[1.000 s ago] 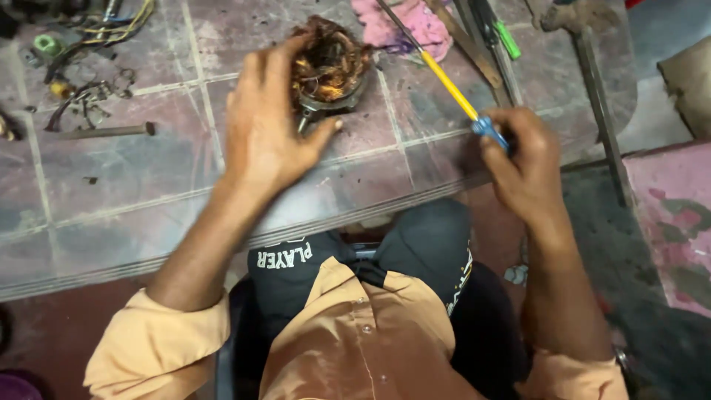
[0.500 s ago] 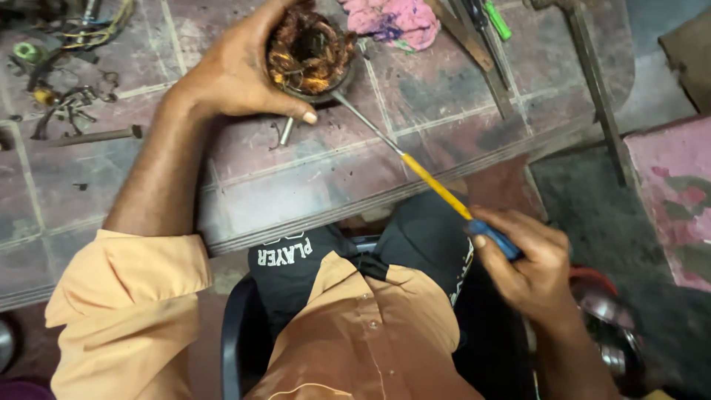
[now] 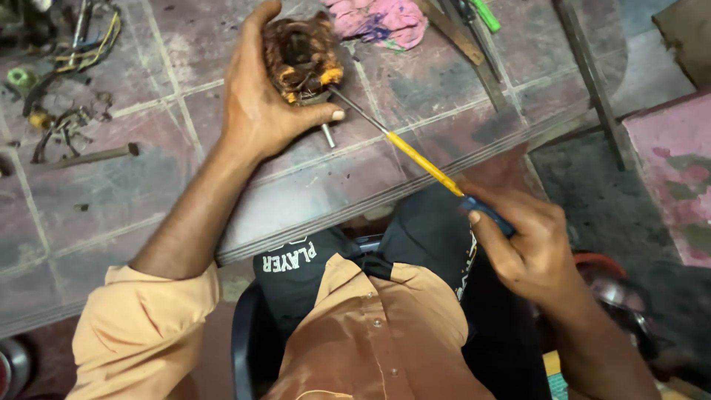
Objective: Dismantling and repairing an electric fan motor stator using a screwdriver, hammer, and metal rod.
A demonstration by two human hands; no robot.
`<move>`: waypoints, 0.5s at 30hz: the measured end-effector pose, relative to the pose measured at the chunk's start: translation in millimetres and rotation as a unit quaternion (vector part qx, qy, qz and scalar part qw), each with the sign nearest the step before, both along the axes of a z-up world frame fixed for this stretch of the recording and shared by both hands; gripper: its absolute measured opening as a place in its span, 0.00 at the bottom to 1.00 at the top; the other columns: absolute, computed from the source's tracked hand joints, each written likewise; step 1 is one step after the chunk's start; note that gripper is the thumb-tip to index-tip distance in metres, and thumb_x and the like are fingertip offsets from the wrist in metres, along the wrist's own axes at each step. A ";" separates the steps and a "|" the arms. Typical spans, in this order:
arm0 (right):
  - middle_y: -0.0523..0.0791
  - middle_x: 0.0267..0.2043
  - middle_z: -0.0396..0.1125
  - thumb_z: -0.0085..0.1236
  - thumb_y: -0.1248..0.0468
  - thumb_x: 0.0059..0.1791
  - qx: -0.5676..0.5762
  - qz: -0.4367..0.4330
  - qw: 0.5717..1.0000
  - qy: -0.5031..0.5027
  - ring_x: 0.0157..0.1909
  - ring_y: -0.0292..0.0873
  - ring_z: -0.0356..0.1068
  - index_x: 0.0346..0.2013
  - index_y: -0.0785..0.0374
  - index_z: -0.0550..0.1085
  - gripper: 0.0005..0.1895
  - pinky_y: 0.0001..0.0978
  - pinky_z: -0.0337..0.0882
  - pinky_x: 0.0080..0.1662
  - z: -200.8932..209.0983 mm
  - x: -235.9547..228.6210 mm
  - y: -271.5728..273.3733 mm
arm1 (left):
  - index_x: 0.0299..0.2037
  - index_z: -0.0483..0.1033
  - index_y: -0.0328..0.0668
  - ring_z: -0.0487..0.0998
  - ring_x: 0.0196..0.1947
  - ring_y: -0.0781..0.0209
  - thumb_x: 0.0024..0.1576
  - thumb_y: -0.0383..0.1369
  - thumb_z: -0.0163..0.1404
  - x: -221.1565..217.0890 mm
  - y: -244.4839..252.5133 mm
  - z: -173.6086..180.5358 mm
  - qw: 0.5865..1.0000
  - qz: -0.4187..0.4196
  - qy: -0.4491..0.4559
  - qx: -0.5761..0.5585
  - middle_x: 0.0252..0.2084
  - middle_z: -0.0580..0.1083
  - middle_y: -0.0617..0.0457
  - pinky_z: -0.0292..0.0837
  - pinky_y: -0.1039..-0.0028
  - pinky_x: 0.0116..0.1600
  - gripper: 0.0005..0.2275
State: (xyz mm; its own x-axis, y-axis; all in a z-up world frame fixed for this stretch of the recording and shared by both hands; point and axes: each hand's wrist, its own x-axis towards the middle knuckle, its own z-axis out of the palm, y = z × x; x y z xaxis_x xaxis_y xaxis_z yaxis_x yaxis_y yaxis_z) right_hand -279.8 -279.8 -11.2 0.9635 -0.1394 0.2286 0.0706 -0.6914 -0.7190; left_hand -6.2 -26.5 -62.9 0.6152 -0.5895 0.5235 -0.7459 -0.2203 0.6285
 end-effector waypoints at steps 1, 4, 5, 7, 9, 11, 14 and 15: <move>0.50 0.41 0.75 0.55 0.71 0.52 0.004 0.017 1.000 -0.017 0.38 0.40 0.76 0.54 0.70 0.75 0.16 0.28 0.73 0.41 2.0 1.3 0.2 | 0.70 0.57 0.35 0.72 0.67 0.43 0.41 0.45 0.81 -5.8 -4.7 0.9 0.999 0.042 0.007 -0.021 0.66 0.69 0.38 0.69 0.59 0.71 0.52; 0.47 0.31 0.76 0.54 0.70 0.51 0.203 -0.029 0.968 0.143 0.22 0.35 0.59 0.59 0.67 0.74 0.20 0.28 0.63 0.28 -23.8 0.2 -11.7 | 0.67 0.62 0.38 0.74 0.64 0.43 0.38 0.50 0.81 -2.6 -2.0 -5.1 0.993 0.109 -0.015 0.032 0.62 0.72 0.41 0.71 0.57 0.69 0.50; 0.47 0.31 0.76 0.54 0.70 0.51 0.205 -0.031 0.968 0.141 0.22 0.35 0.59 0.59 0.67 0.74 0.20 0.28 0.63 0.28 -28.5 2.2 -15.3 | 0.67 0.62 0.38 0.74 0.64 0.43 0.38 0.50 0.81 0.6 1.3 -5.1 0.994 0.107 -0.017 0.034 0.62 0.72 0.41 0.71 0.57 0.69 0.50; 0.43 0.36 0.76 0.50 0.70 0.51 0.400 -0.010 0.902 0.159 0.20 0.30 0.56 0.62 0.66 0.71 0.23 0.25 0.58 0.24 -38.8 5.7 -21.5 | 0.64 0.61 0.37 0.74 0.65 0.43 0.39 0.50 0.76 8.8 6.7 -3.9 0.996 0.077 -0.034 0.039 0.63 0.71 0.41 0.71 0.56 0.70 0.47; 0.44 0.33 0.76 0.51 0.69 0.52 0.267 0.021 0.953 0.144 0.20 0.32 0.61 0.63 0.64 0.70 0.22 0.26 0.63 0.26 -25.3 11.2 -25.6 | 0.64 0.61 0.37 0.74 0.63 0.43 0.39 0.51 0.77 24.6 9.2 8.4 0.995 0.058 -0.055 0.056 0.61 0.70 0.40 0.71 0.56 0.68 0.48; 0.44 0.30 0.75 0.51 0.68 0.53 0.120 0.050 0.983 0.132 0.20 0.34 0.66 0.63 0.63 0.70 0.22 0.27 0.68 0.27 -11.5 14.6 -33.0 | 0.65 0.61 0.37 0.73 0.61 0.43 0.38 0.51 0.78 37.9 6.9 16.4 0.994 0.039 -0.071 0.068 0.58 0.70 0.39 0.71 0.56 0.67 0.50; 0.48 0.24 0.70 0.56 0.66 0.51 -0.223 0.091 0.970 0.019 0.24 0.46 0.68 0.61 0.62 0.72 0.22 0.41 0.67 0.33 9.5 27.9 -40.1 | 0.72 0.56 0.30 0.73 0.62 0.42 0.34 0.53 0.78 53.5 8.0 27.0 0.986 -0.010 -0.062 0.154 0.58 0.71 0.38 0.69 0.56 0.68 0.59; 0.51 0.28 0.72 0.57 0.66 0.50 -0.200 0.103 0.974 0.019 0.25 0.50 0.70 0.61 0.62 0.72 0.23 0.42 0.67 0.31 18.2 33.9 -41.1 | 0.71 0.58 0.29 0.73 0.67 0.44 0.37 0.51 0.77 56.2 7.0 25.5 0.988 -0.071 -0.035 0.132 0.62 0.71 0.38 0.69 0.58 0.72 0.55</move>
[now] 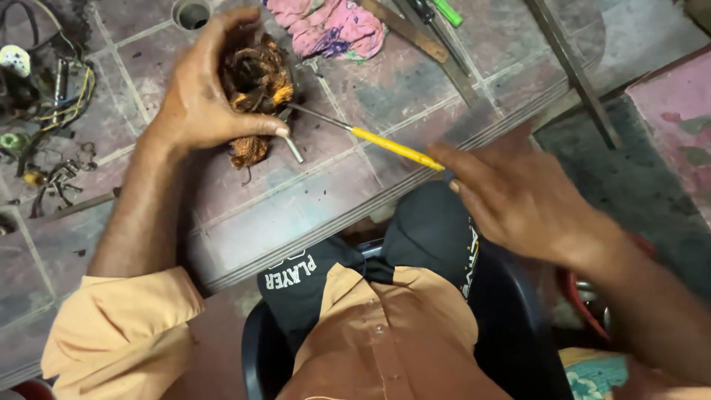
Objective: Dismantling and repairing an electric fan motor stator using a screwdriver, hammer, and metal rod.
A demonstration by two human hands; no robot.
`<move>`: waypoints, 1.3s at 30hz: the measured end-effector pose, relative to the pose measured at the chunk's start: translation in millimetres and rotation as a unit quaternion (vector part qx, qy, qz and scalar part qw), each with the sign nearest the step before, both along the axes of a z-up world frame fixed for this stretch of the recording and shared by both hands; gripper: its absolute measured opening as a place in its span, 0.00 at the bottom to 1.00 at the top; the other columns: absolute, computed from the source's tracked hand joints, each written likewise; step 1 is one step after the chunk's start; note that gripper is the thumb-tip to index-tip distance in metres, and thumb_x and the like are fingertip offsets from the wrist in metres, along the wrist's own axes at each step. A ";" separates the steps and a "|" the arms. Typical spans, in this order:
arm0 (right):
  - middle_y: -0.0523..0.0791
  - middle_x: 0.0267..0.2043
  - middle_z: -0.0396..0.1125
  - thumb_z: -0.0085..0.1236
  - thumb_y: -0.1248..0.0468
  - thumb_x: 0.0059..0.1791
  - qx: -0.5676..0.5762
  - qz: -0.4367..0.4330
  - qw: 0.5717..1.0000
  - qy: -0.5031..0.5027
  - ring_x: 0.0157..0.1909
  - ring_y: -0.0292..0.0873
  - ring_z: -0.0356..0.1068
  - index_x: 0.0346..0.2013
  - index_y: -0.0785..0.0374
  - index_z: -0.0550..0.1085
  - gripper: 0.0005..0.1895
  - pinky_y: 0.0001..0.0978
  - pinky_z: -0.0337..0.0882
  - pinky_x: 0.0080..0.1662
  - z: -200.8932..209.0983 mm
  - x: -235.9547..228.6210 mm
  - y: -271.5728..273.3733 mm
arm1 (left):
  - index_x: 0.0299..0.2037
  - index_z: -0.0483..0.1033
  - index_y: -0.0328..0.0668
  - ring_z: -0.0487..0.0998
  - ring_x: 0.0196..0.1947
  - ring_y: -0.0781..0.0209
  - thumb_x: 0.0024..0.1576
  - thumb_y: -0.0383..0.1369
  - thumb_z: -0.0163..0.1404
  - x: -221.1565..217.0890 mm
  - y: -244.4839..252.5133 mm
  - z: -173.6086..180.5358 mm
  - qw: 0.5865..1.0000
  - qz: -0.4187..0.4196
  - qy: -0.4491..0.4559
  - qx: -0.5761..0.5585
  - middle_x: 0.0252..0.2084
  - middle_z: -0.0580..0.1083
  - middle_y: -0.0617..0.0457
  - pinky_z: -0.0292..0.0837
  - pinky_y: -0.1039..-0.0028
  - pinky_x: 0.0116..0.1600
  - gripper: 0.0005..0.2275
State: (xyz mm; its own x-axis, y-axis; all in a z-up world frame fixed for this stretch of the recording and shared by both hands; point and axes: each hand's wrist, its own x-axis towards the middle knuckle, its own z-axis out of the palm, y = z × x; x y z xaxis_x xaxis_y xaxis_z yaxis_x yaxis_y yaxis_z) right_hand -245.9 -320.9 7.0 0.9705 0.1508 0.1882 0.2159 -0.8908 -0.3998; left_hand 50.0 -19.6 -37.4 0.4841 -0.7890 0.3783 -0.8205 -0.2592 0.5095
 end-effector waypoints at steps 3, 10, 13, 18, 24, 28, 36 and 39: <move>0.53 0.34 0.74 0.56 0.65 0.51 0.078 -0.002 0.997 0.024 0.27 0.50 0.72 0.62 0.62 0.71 0.23 0.39 0.70 0.31 -6.2 7.3 -5.1 | 0.69 0.66 0.30 0.76 0.67 0.49 0.43 0.48 0.76 -0.4 -8.4 -10.3 0.998 -0.035 0.034 -0.031 0.64 0.74 0.40 0.70 0.62 0.75 0.47; 0.41 0.28 0.68 0.49 0.65 0.57 0.361 -0.084 0.928 0.049 0.29 0.31 0.67 0.66 0.63 0.69 0.22 0.26 0.71 0.34 -96.6 -6.8 56.2 | 0.63 0.74 0.29 0.80 0.61 0.50 0.47 0.43 0.78 -12.6 -21.3 -26.0 0.992 0.079 -0.011 -0.096 0.60 0.77 0.39 0.74 0.63 0.69 0.38; 0.41 0.28 0.66 0.48 0.64 0.57 0.641 -0.117 0.744 0.148 0.20 0.28 0.54 0.66 0.62 0.68 0.21 0.20 0.57 0.24 -117.1 6.2 90.2 | 0.64 0.73 0.29 0.82 0.59 0.53 0.49 0.41 0.76 -25.2 -28.3 -23.7 0.980 0.132 0.063 -0.136 0.58 0.78 0.42 0.76 0.65 0.68 0.37; 0.43 0.30 0.65 0.47 0.64 0.58 0.759 -0.108 0.636 0.088 0.21 0.28 0.53 0.66 0.65 0.65 0.21 0.19 0.55 0.25 -130.9 3.4 147.1 | 0.65 0.72 0.28 0.81 0.60 0.53 0.53 0.36 0.76 -35.1 -33.9 -27.8 0.972 0.174 0.025 -0.158 0.60 0.78 0.41 0.76 0.65 0.68 0.34; 0.45 0.32 0.66 0.44 0.61 0.59 0.808 -0.137 0.570 0.062 0.22 0.30 0.56 0.65 0.64 0.63 0.20 0.21 0.57 0.24 -126.1 15.8 214.0 | 0.63 0.72 0.30 0.84 0.55 0.56 0.54 0.35 0.72 -41.4 -48.7 -25.4 0.948 0.253 0.057 -0.186 0.55 0.80 0.45 0.80 0.68 0.63 0.31; 0.43 0.35 0.66 0.39 0.58 0.61 0.839 -0.097 0.532 0.054 0.22 0.29 0.57 0.67 0.62 0.61 0.21 0.20 0.57 0.25 -115.1 17.0 226.5 | 0.61 0.72 0.28 0.84 0.54 0.53 0.54 0.34 0.73 -39.1 -44.2 -24.8 0.951 0.238 0.016 -0.198 0.54 0.80 0.42 0.78 0.66 0.63 0.30; 0.47 0.52 0.67 0.56 0.76 0.48 0.488 -0.095 0.865 -0.073 0.48 0.43 0.69 0.59 0.63 0.68 0.24 0.29 0.71 0.49 -73.8 1.0 97.2 | 0.60 0.76 0.27 0.83 0.56 0.49 0.67 0.36 0.53 -29.4 -29.4 -23.8 0.962 0.203 0.011 -0.180 0.54 0.80 0.39 0.77 0.61 0.65 0.18; 0.49 0.55 0.71 0.58 0.74 0.46 0.245 -0.062 0.959 -0.126 0.56 0.49 0.74 0.51 0.64 0.74 0.18 0.37 0.74 0.55 -32.7 7.9 45.2 | 0.60 0.76 0.26 0.82 0.55 0.49 0.68 0.37 0.51 -27.5 -24.8 -17.7 0.969 0.175 0.023 -0.173 0.53 0.80 0.39 0.77 0.62 0.64 0.19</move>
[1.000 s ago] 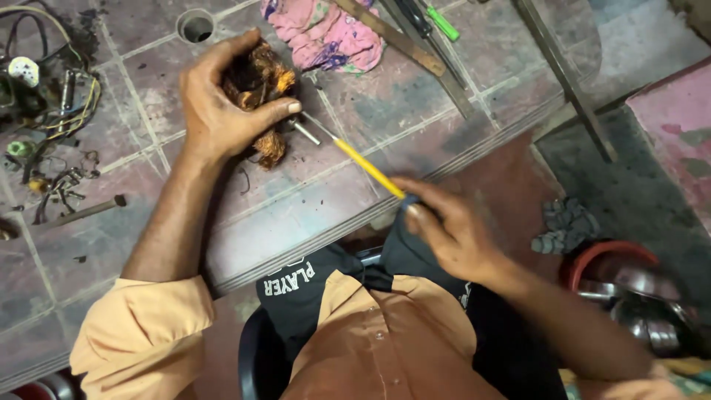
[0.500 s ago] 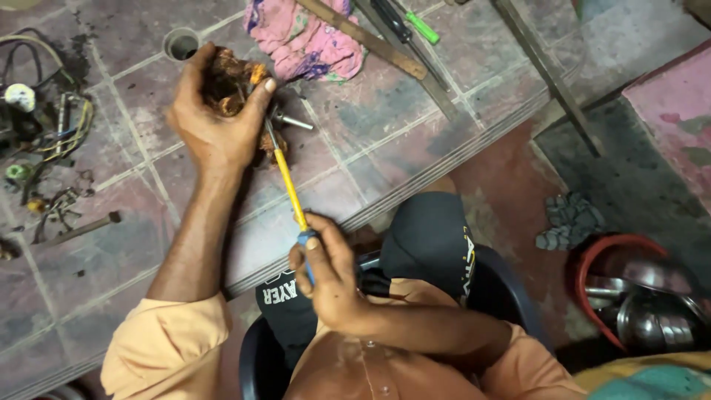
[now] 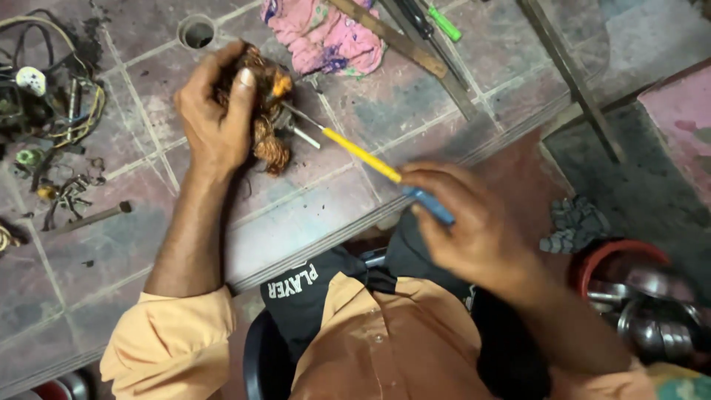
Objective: Dismantling and repairing an electric fan motor stator using a screwdriver, hammer, and metal rod.
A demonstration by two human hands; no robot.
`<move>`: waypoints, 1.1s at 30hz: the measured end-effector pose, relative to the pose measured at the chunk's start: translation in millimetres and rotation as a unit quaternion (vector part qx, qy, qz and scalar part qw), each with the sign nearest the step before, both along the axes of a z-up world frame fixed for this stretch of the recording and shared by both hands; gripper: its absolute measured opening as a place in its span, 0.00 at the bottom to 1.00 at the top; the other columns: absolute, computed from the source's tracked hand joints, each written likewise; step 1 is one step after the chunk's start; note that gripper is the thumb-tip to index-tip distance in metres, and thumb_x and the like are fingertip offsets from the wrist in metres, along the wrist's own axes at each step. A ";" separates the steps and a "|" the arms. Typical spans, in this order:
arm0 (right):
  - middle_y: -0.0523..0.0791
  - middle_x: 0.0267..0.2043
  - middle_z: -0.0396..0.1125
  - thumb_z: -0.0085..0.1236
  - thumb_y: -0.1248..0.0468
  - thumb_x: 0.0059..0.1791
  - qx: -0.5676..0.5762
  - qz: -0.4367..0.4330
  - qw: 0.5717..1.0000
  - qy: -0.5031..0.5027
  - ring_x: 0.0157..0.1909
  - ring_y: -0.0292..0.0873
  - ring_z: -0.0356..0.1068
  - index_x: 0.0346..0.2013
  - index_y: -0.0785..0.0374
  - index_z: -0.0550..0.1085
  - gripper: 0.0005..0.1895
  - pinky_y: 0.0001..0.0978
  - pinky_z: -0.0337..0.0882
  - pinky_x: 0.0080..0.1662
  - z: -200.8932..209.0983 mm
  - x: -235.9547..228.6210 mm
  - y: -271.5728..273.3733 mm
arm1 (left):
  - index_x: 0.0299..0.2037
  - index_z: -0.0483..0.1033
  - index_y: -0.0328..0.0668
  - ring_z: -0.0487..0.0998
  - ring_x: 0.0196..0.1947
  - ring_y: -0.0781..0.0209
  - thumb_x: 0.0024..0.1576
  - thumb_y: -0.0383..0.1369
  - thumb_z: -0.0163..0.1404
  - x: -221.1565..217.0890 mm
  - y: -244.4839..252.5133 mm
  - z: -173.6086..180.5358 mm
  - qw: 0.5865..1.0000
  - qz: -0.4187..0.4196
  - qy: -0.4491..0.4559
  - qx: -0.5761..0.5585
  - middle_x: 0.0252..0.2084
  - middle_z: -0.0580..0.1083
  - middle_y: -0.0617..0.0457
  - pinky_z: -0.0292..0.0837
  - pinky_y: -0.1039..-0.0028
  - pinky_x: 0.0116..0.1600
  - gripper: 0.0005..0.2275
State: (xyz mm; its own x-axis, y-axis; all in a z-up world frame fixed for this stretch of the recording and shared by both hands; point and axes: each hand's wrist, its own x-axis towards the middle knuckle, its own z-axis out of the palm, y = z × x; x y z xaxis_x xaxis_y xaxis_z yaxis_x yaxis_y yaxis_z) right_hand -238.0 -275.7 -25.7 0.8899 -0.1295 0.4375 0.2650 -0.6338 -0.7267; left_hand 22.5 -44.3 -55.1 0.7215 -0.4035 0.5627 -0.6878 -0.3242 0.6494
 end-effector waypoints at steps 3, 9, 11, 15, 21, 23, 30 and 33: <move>0.48 0.52 0.74 0.63 0.70 0.47 -0.167 0.031 0.986 -0.006 0.49 0.48 0.76 0.48 0.63 0.77 0.14 0.37 0.75 0.48 42.4 16.0 -29.7 | 0.59 0.75 0.27 0.82 0.54 0.51 0.66 0.39 0.51 4.9 5.7 0.3 0.999 -0.034 0.023 0.010 0.52 0.80 0.40 0.76 0.64 0.62 0.20; 0.46 0.35 0.75 0.64 0.66 0.46 -0.393 0.107 0.913 0.027 0.33 0.48 0.74 0.46 0.60 0.78 0.13 0.41 0.71 0.33 150.2 63.8 -29.5 | 0.59 0.76 0.29 0.81 0.54 0.51 0.63 0.37 0.52 -0.7 8.7 2.3 0.997 -0.070 0.041 0.017 0.53 0.79 0.40 0.75 0.66 0.62 0.19; 0.45 0.33 0.74 0.64 0.65 0.46 -0.412 0.120 0.900 0.077 0.31 0.45 0.73 0.47 0.58 0.78 0.15 0.39 0.71 0.31 172.6 88.6 -25.2 | 0.58 0.77 0.30 0.81 0.54 0.51 0.61 0.36 0.52 -4.2 8.1 5.1 0.997 -0.068 0.031 0.024 0.53 0.79 0.40 0.75 0.66 0.61 0.18; 0.43 0.27 0.69 0.61 0.63 0.47 -0.438 0.185 0.843 0.251 0.22 0.39 0.68 0.50 0.56 0.73 0.16 0.33 0.69 0.27 159.2 153.3 -48.3 | 0.58 0.77 0.29 0.79 0.57 0.49 0.59 0.33 0.50 -5.7 7.7 9.1 0.993 -0.110 0.018 0.043 0.56 0.78 0.38 0.73 0.64 0.64 0.19; 0.47 0.32 0.67 0.56 0.67 0.49 -0.374 0.327 0.868 0.015 0.28 0.43 0.68 0.49 0.65 0.70 0.14 0.36 0.70 0.35 125.4 177.0 -80.5 | 0.58 0.77 0.29 0.80 0.55 0.47 0.59 0.35 0.48 -5.7 4.5 7.6 0.987 -0.135 0.080 0.029 0.54 0.78 0.38 0.74 0.64 0.62 0.20; 0.48 0.35 0.68 0.56 0.68 0.49 -0.349 0.365 0.858 -0.094 0.31 0.44 0.68 0.48 0.68 0.69 0.13 0.37 0.71 0.39 124.2 152.6 -74.3 | 0.58 0.77 0.29 0.80 0.54 0.47 0.59 0.36 0.48 -4.8 7.8 10.1 0.989 -0.120 0.089 0.021 0.54 0.79 0.38 0.74 0.64 0.62 0.20; 0.52 0.36 0.72 0.62 0.62 0.46 -0.268 0.104 0.951 0.119 0.33 0.55 0.72 0.54 0.63 0.73 0.22 0.44 0.69 0.34 86.1 25.4 -53.3 | 0.58 0.76 0.28 0.80 0.56 0.44 0.59 0.34 0.50 0.8 17.6 19.7 0.991 -0.114 -0.010 0.072 0.55 0.77 0.36 0.74 0.62 0.63 0.20; 0.51 0.43 0.73 0.62 0.66 0.47 -0.086 0.082 0.986 0.116 0.42 0.52 0.73 0.59 0.63 0.71 0.26 0.39 0.71 0.44 18.0 0.0 -52.7 | 0.57 0.76 0.29 0.78 0.57 0.42 0.60 0.35 0.53 -8.5 16.4 31.0 0.989 -0.103 -0.057 0.093 0.57 0.77 0.37 0.73 0.59 0.65 0.18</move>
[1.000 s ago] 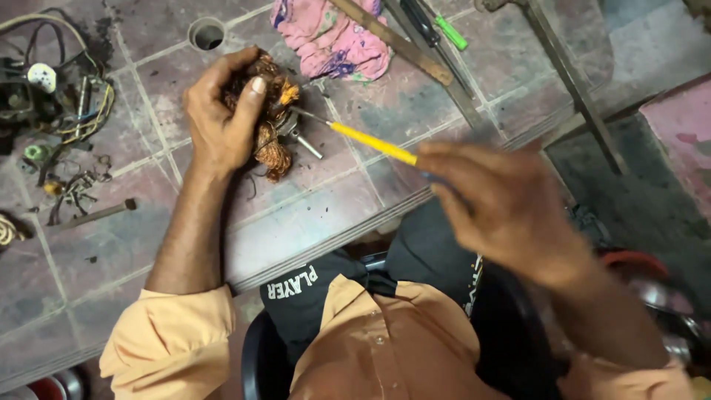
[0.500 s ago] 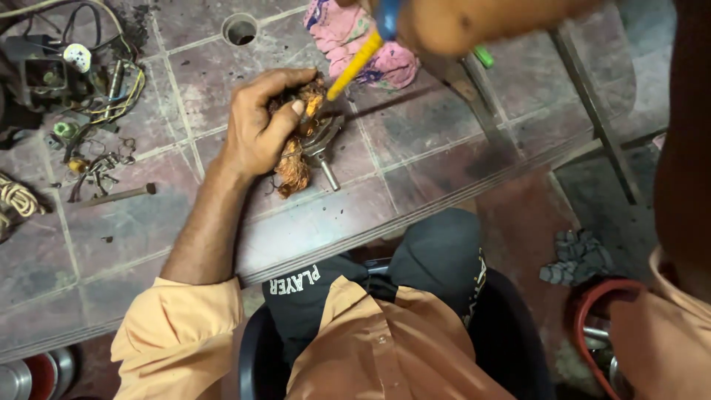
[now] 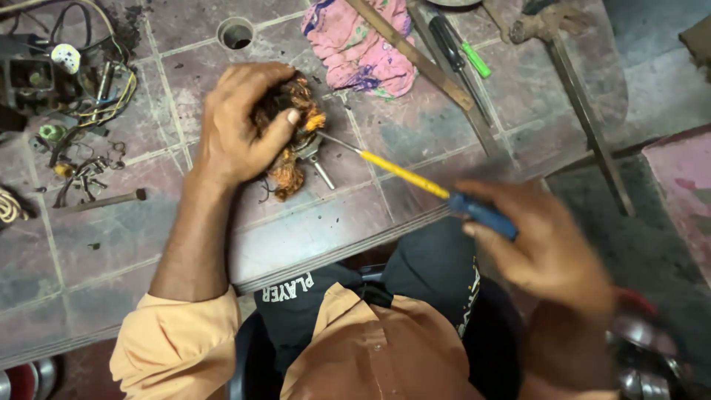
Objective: Dismantling and repairing an electric fan motor stator using a screwdriver, hammer, and metal rod.
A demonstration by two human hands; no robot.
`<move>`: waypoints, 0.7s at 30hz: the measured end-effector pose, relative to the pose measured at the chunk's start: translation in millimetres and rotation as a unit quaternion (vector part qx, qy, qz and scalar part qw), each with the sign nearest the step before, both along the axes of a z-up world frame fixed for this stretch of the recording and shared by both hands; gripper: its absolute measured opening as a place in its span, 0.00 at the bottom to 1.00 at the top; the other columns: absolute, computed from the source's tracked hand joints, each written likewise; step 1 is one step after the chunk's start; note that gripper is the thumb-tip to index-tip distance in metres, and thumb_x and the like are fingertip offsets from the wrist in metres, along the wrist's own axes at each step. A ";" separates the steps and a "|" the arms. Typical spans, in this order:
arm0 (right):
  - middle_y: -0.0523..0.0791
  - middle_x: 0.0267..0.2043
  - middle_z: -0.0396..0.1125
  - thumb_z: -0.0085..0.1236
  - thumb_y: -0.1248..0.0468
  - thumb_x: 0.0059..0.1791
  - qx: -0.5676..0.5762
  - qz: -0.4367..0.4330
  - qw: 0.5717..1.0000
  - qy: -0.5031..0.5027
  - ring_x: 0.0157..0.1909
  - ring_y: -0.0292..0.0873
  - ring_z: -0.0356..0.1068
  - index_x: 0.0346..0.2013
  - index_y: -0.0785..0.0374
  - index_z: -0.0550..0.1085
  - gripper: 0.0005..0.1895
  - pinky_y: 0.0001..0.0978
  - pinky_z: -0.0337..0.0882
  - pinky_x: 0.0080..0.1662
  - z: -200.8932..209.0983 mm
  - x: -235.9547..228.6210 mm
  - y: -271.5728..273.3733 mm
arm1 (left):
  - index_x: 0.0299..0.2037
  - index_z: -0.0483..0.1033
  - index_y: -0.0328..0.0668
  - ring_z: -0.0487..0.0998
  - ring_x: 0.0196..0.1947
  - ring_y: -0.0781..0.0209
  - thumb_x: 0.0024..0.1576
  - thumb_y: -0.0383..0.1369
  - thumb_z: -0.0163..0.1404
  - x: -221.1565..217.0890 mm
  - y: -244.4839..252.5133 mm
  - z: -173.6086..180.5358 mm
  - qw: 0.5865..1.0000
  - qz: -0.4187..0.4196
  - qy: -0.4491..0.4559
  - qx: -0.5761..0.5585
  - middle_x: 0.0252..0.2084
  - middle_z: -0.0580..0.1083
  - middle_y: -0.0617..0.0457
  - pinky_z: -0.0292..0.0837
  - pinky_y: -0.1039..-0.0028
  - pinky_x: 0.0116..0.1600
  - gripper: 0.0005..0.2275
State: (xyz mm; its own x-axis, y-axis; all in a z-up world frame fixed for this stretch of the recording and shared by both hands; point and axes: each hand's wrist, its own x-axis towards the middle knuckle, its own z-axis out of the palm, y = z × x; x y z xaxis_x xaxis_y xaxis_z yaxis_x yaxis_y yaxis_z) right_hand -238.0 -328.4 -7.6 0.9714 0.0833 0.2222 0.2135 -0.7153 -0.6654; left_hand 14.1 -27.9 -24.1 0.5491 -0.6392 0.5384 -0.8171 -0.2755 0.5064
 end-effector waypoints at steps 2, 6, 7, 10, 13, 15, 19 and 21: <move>0.50 0.47 0.74 0.63 0.66 0.47 0.099 -0.039 0.994 0.017 0.47 0.49 0.73 0.61 0.62 0.71 0.26 0.36 0.71 0.50 -45.8 -14.6 8.0 | 0.56 0.76 0.29 0.77 0.57 0.40 0.60 0.35 0.56 -7.9 -0.2 6.6 0.999 0.018 -0.042 0.018 0.56 0.77 0.37 0.72 0.58 0.63 0.18; 0.49 0.43 0.74 0.56 0.68 0.52 0.521 -0.029 0.830 0.199 0.36 0.36 0.70 0.67 0.67 0.67 0.28 0.27 0.70 0.39 -107.4 -30.6 41.9 | 0.59 0.77 0.32 0.77 0.59 0.44 0.66 0.34 0.56 -12.4 -1.3 11.7 0.998 0.002 -0.056 0.027 0.58 0.76 0.40 0.72 0.61 0.65 0.16; 0.50 0.42 0.76 0.54 0.66 0.52 0.649 -0.007 0.717 0.257 0.27 0.35 0.71 0.68 0.67 0.66 0.29 0.24 0.70 0.28 -117.6 -34.2 50.8 | 0.58 0.78 0.34 0.78 0.59 0.46 0.66 0.33 0.55 -14.3 -2.1 10.7 0.999 -0.015 -0.030 0.032 0.57 0.77 0.42 0.73 0.63 0.65 0.13; 0.47 0.42 0.74 0.52 0.67 0.52 0.581 -0.024 0.757 0.297 0.28 0.34 0.71 0.69 0.63 0.61 0.30 0.24 0.71 0.31 -109.5 -32.9 88.8 | 0.56 0.76 0.31 0.75 0.62 0.42 0.64 0.31 0.55 -25.6 -8.0 25.5 1.000 -0.023 0.018 -0.002 0.58 0.74 0.39 0.72 0.59 0.65 0.13; 0.47 0.45 0.72 0.55 0.66 0.53 0.485 -0.007 0.848 0.214 0.33 0.35 0.73 0.69 0.68 0.61 0.29 0.27 0.77 0.37 -115.1 -33.7 124.5 | 0.48 0.77 0.31 0.75 0.61 0.41 0.55 0.35 0.65 -36.0 -11.9 30.2 0.995 0.013 -0.092 0.028 0.58 0.75 0.39 0.70 0.56 0.66 0.17; 0.47 0.45 0.75 0.60 0.64 0.52 0.367 -0.004 0.914 0.170 0.38 0.36 0.75 0.68 0.68 0.61 0.32 0.28 0.78 0.41 -83.4 -28.2 135.0 | 0.42 0.75 0.29 0.76 0.54 0.40 0.49 0.40 0.70 -44.3 -21.2 27.6 0.992 0.071 -0.093 0.039 0.54 0.74 0.38 0.70 0.56 0.60 0.22; 0.49 0.44 0.75 0.69 0.64 0.49 0.264 0.049 0.962 0.040 0.44 0.39 0.77 0.67 0.71 0.59 0.38 0.30 0.77 0.46 -82.9 -25.6 155.2 | 0.40 0.70 0.30 0.72 0.54 0.39 0.56 0.33 0.71 -50.1 -22.2 1.6 0.977 0.185 -0.096 0.057 0.57 0.72 0.40 0.70 0.56 0.60 0.19; 0.49 0.46 0.75 0.69 0.67 0.48 0.339 0.044 0.937 0.078 0.42 0.37 0.77 0.67 0.71 0.58 0.38 0.29 0.78 0.44 -90.8 -25.6 161.4 | 0.40 0.71 0.29 0.72 0.58 0.41 0.57 0.30 0.69 -41.2 -12.8 -1.4 0.983 0.162 -0.075 0.048 0.60 0.71 0.39 0.70 0.58 0.62 0.17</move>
